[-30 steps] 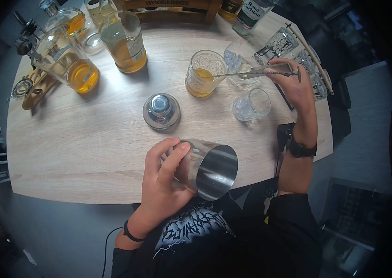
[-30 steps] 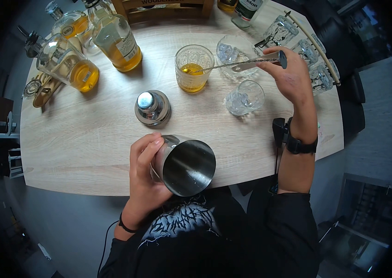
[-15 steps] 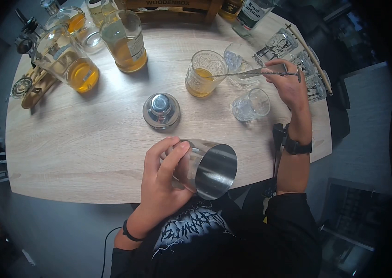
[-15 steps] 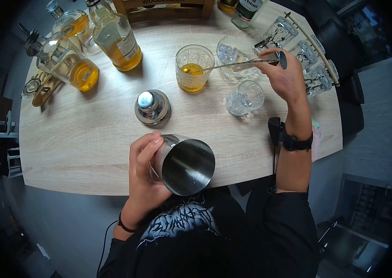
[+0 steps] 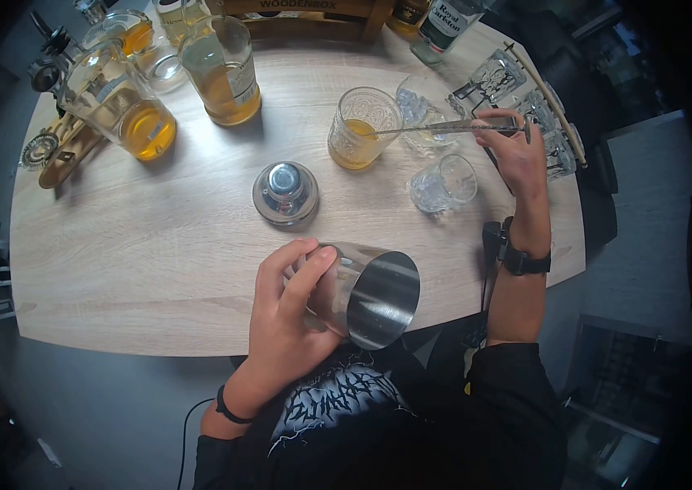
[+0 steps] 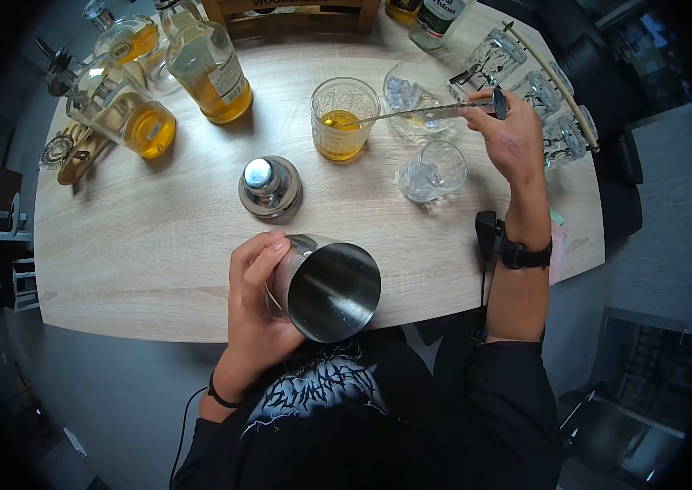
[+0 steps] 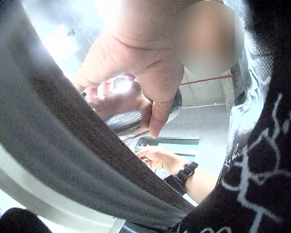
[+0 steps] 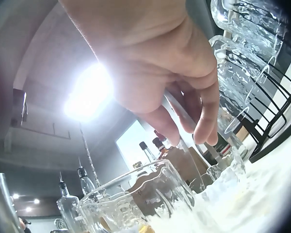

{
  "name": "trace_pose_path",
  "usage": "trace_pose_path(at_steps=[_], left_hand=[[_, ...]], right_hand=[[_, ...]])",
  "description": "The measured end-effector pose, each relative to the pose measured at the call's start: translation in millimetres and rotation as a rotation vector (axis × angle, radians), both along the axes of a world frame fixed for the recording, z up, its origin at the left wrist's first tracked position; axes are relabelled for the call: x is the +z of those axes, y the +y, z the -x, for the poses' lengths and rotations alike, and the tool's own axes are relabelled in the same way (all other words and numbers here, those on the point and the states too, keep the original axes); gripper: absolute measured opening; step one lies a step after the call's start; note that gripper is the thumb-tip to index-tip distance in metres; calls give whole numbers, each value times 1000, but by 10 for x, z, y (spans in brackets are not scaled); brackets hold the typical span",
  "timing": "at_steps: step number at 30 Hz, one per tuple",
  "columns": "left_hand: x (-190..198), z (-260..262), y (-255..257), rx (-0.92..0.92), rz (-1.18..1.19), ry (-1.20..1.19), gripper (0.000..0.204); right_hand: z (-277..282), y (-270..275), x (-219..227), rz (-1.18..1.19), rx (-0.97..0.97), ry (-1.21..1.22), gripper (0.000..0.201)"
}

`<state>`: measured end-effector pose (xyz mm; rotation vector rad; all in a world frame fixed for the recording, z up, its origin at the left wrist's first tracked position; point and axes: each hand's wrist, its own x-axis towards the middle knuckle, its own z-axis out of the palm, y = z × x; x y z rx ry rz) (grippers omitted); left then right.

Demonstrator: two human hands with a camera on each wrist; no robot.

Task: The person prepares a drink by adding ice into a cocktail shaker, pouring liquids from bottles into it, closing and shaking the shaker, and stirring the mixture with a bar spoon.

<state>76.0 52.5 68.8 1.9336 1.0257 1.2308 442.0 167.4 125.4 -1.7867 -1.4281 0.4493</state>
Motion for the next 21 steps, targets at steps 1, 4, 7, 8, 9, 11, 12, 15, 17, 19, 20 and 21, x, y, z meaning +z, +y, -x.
trace_pose_path(at_steps=[1, 4, 7, 8, 9, 11, 12, 15, 17, 19, 20, 21], left_hand=[[0, -2, -1, 0, -1, 0, 91], [1, -6, -9, 1, 2, 2, 92], [7, -9, -12, 0, 6, 3, 92], [9, -9, -12, -1, 7, 4, 92], [12, -8, -9, -1, 8, 6, 93], [25, -10, 6, -1, 8, 7, 92], [35, -13, 12, -1, 10, 6, 92], [97, -31, 26, 0, 50, -15, 89], [101, -43, 45, 1, 48, -5, 87], [107, -56, 61, 5, 48, 6, 85], [114, -65, 65, 8, 53, 25, 83], [120, -73, 67, 12, 57, 45, 82]], right_hand=[[-3, -6, 4, 8, -10, 0, 29], [-50, -2, -11, 14, -15, 17, 30], [-18, -32, 47, -15, -38, 63, 29], [6, -55, 90, -43, -65, 92, 29], [-4, -84, 121, -44, -66, 93, 29], [-52, -163, 193, -142, -50, 279, 30], [-45, -218, 254, -143, -51, 280, 30], [-30, -469, 514, -226, -79, 331, 34], [-77, -699, 670, -152, -65, 475, 33], [12, -949, 767, -198, -60, 498, 34], [58, -1071, 799, -245, -53, 520, 34], [91, -1188, 816, -242, -53, 523, 34]])
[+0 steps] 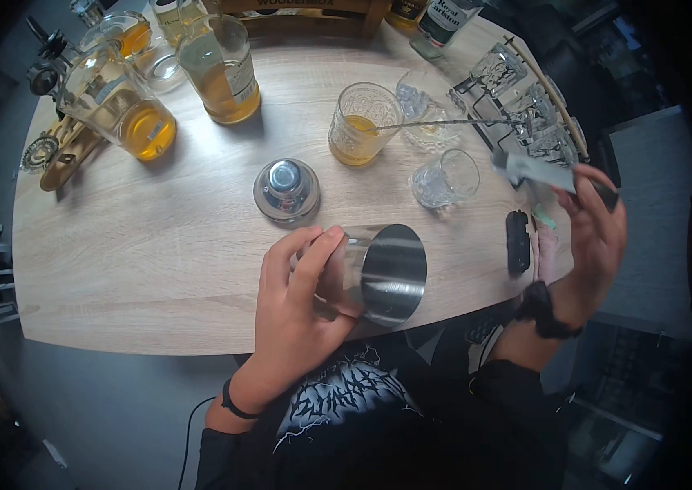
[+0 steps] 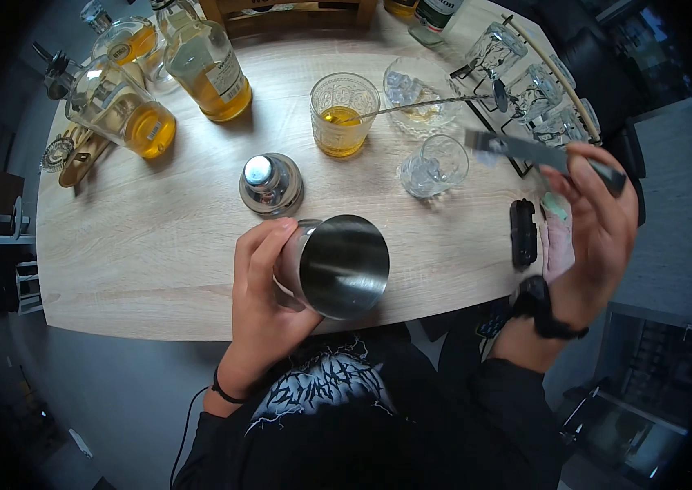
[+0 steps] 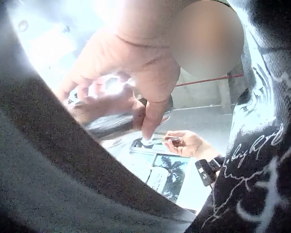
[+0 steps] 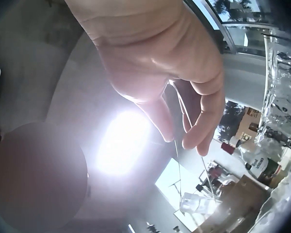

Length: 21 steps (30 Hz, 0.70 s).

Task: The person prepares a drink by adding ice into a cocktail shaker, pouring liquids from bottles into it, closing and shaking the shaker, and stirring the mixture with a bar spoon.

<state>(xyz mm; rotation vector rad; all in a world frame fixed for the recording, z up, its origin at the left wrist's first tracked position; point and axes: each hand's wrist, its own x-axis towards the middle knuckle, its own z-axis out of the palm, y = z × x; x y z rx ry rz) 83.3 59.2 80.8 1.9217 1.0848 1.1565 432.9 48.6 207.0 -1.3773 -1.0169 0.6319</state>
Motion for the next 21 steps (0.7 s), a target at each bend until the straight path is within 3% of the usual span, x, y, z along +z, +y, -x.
trace_pose_path(at_steps=[6, 14, 17, 21], left_hand=[[37, -54, 0, -1, 31, 52, 83], [47, -68, -12, 17, 33, 43, 85], [49, -57, -15, 14, 35, 53, 85], [32, -58, -22, 6, 28, 49, 84]], right_hand=[[483, -336, 42, -42, 307, -7, 36], [1146, -184, -66, 34, 304, -261, 29], [1276, -108, -133, 101, 477, -459, 28], [1421, -10, -228, 94, 567, -572, 28]])
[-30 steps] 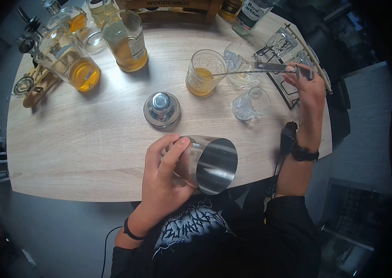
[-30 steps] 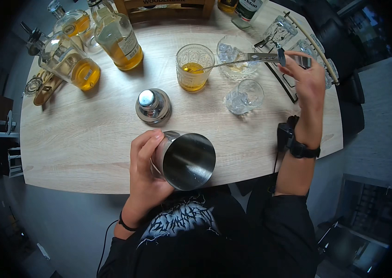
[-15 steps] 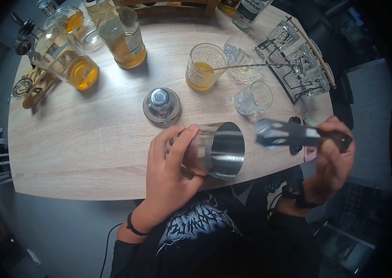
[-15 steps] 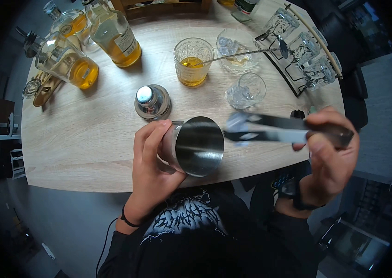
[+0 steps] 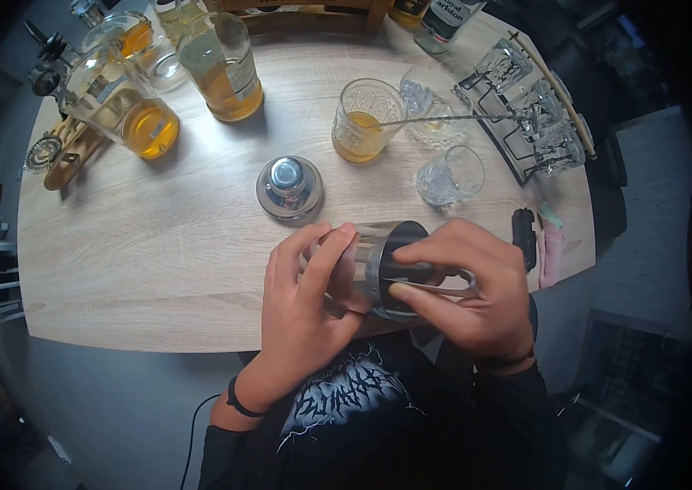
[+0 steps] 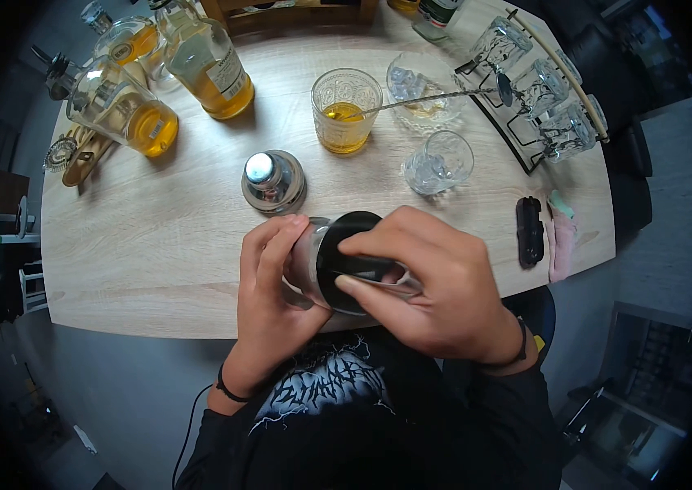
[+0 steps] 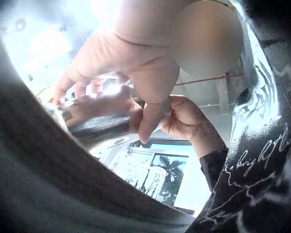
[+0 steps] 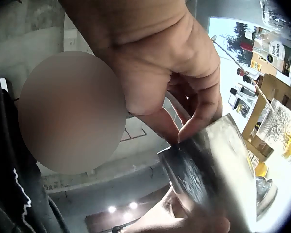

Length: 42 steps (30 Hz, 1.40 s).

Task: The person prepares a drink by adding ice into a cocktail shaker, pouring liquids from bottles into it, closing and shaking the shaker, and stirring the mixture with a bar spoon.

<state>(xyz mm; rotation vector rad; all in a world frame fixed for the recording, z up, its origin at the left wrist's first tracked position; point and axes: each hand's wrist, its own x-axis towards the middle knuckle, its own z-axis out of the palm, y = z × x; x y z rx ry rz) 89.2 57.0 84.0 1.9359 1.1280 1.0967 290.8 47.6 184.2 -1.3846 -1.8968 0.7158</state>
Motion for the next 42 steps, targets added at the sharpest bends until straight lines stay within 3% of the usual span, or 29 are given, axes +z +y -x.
trace_pose_path(at_steps=[13, 20, 23, 25, 29, 31, 33, 35, 37, 39, 42], left_hand=[[5, 18, 7, -41, -45, 72, 84], [-24, 1, 14, -16, -35, -7, 85], [-16, 12, 29, -16, -40, -28, 84], [-10, 20, 36, -14, -44, -32, 84], [-12, 36, 33, -11, -26, -30, 83], [-12, 44, 43, -8, -20, -29, 83], [-8, 50, 48, -10, -23, -40, 83], [-11, 55, 49, -9, -25, -35, 82], [-12, 55, 50, -11, -26, -28, 82], [-14, 52, 48, -6, -22, -26, 82], [-5, 54, 48, -7, -13, -28, 82]], right_hand=[[91, 108, -169, 9, 160, -177, 23], [58, 86, -117, 25, 153, -154, 27], [29, 22, -53, 3, 55, -25, 34], [-73, -37, 98, 106, 1, 26, 40], [-478, -95, 320, -191, 110, 30, 43], [-851, -204, 458, -159, 118, 150, 47], [-1048, -355, 364, -311, -119, 319, 49], [-1271, -315, 446, -236, -315, 169, 48], [-1287, -98, 399, -124, -536, 201, 39], [-1411, 160, 284, -42, -651, 145, 39], [-1473, 573, 72, -22, -603, 158, 41]])
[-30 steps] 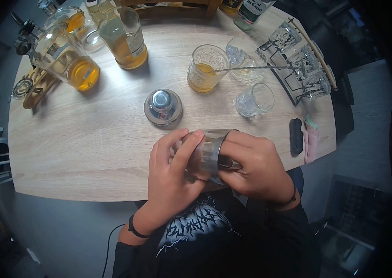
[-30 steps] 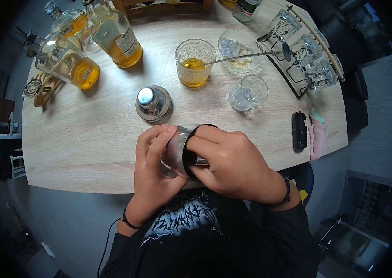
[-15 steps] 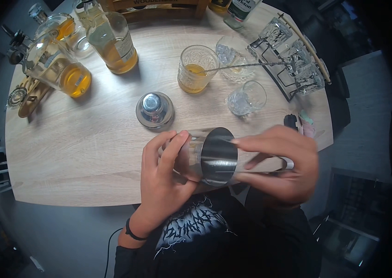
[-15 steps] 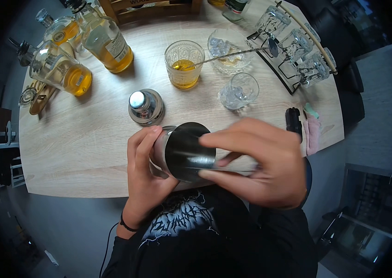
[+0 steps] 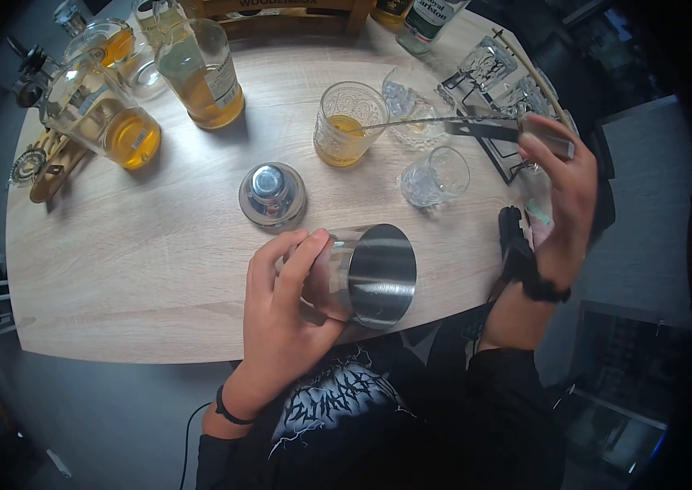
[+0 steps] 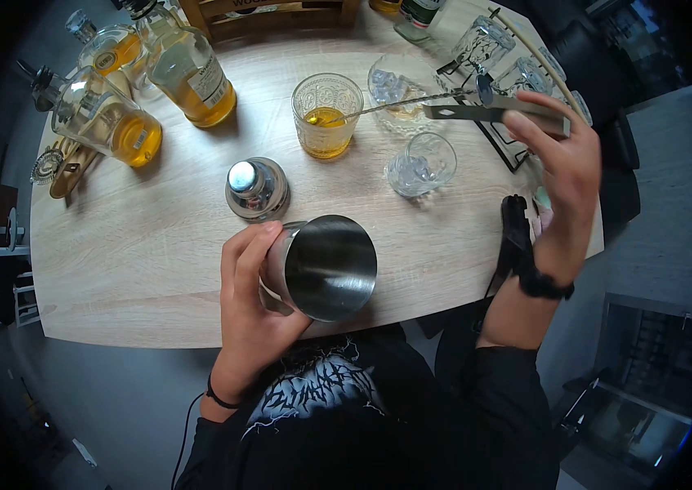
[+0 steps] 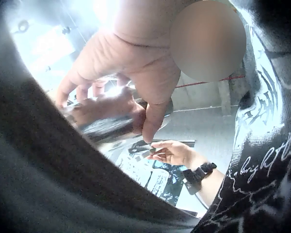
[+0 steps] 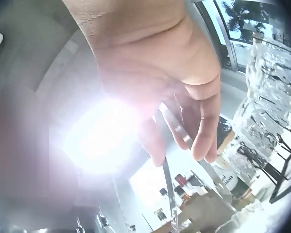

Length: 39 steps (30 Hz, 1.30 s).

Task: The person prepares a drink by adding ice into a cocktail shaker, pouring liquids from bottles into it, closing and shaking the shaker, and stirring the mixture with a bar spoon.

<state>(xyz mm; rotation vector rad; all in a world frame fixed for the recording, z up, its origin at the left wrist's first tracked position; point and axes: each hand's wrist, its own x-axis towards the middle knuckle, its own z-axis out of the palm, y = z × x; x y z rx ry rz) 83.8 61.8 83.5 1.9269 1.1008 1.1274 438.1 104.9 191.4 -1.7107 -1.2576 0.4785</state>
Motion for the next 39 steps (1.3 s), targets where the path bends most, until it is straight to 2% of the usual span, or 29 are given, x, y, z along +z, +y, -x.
trace_pose_path(at_steps=[4, 7, 9, 12, 19, 21, 28, 30, 31, 36, 39], left_hand=[[-1, -6, -4, 2, -11, 10, 82], [0, 2, -13, 4, -8, 1, 83], [-1, 9, -19, 4, -3, 1, 84], [9, 12, -22, 4, 3, -4, 85], [-2, 16, -14, -6, -7, -3, 85], [-5, 21, -12, -10, -9, -11, 85], [0, 30, -19, -4, 0, -6, 85], [5, 27, -22, -4, -1, 4, 84], [2, 26, -23, -5, 0, 4, 84], [-12, 18, -18, 0, -16, -13, 85], [-1, 23, -16, -7, 4, -16, 85]], right_hand=[[-56, 382, -235, 63, 90, -67, 40], [-81, 546, -319, 124, 148, -200, 40], [-133, 618, -413, 80, 163, -391, 41], [-220, 706, -577, 96, 149, -399, 41], [-57, 703, -603, 60, 146, -440, 36], [-28, 699, -602, 84, 112, -308, 34], [-195, 712, -751, 0, 180, -373, 33], [-112, 689, -679, 84, 70, -198, 30], [-115, 676, -664, 84, 69, -198, 30], [-178, 562, -567, -12, 11, 20, 30], [-114, 282, -342, -126, 22, 137, 35]])
